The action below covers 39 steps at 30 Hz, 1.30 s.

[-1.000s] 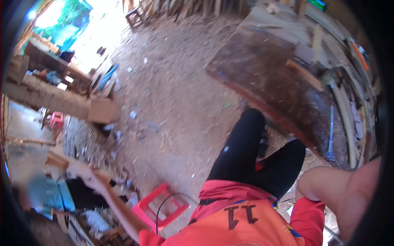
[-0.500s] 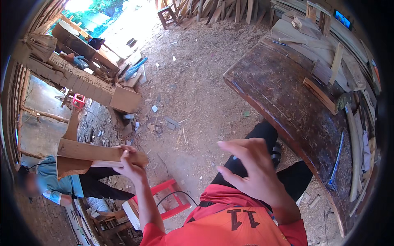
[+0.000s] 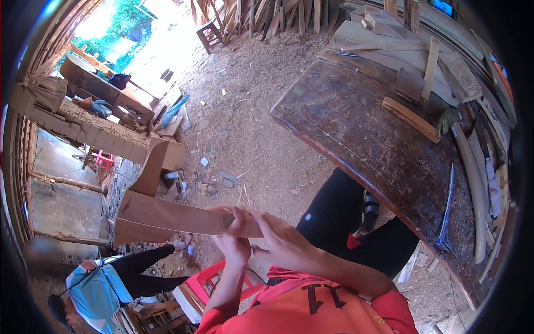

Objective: The person marks wooden components with a pen, then assembles them using a hammer.

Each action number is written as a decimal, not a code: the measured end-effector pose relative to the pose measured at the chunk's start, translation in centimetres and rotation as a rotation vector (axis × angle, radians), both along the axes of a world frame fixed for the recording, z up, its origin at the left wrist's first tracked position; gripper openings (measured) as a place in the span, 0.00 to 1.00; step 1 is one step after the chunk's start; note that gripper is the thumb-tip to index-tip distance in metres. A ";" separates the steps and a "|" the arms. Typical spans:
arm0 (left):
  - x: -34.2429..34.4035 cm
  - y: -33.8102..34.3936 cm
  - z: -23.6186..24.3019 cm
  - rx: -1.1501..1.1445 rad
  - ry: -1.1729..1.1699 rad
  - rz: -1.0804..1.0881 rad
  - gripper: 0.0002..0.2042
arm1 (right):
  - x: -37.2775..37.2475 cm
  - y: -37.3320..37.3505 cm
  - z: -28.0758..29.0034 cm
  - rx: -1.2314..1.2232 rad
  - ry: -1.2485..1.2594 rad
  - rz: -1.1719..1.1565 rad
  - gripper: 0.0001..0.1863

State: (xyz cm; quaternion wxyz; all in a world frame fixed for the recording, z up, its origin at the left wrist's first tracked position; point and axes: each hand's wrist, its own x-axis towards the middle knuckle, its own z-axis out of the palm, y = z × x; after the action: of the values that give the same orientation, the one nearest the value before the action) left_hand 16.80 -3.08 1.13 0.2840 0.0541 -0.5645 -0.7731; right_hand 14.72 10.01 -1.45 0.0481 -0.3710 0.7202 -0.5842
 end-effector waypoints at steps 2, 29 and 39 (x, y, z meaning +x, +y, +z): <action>-0.1 0.4 0.1 -0.100 -0.057 -0.057 0.20 | -0.4 0.0 -0.2 0.026 -0.009 -0.088 0.34; -2.2 1.3 4.4 -0.205 0.026 -0.202 0.45 | -0.2 1.5 -1.9 -0.280 -0.490 0.161 0.15; -1.6 2.8 4.1 0.088 -0.152 -0.622 0.25 | 0.6 3.0 -2.0 -0.537 -0.997 0.608 0.10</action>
State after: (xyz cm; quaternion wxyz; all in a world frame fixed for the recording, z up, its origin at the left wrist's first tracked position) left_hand 15.21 -0.29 5.26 -0.0114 -0.0512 -0.5395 -0.8404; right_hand 15.28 13.02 -3.47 0.4462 -0.2417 0.3028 -0.8067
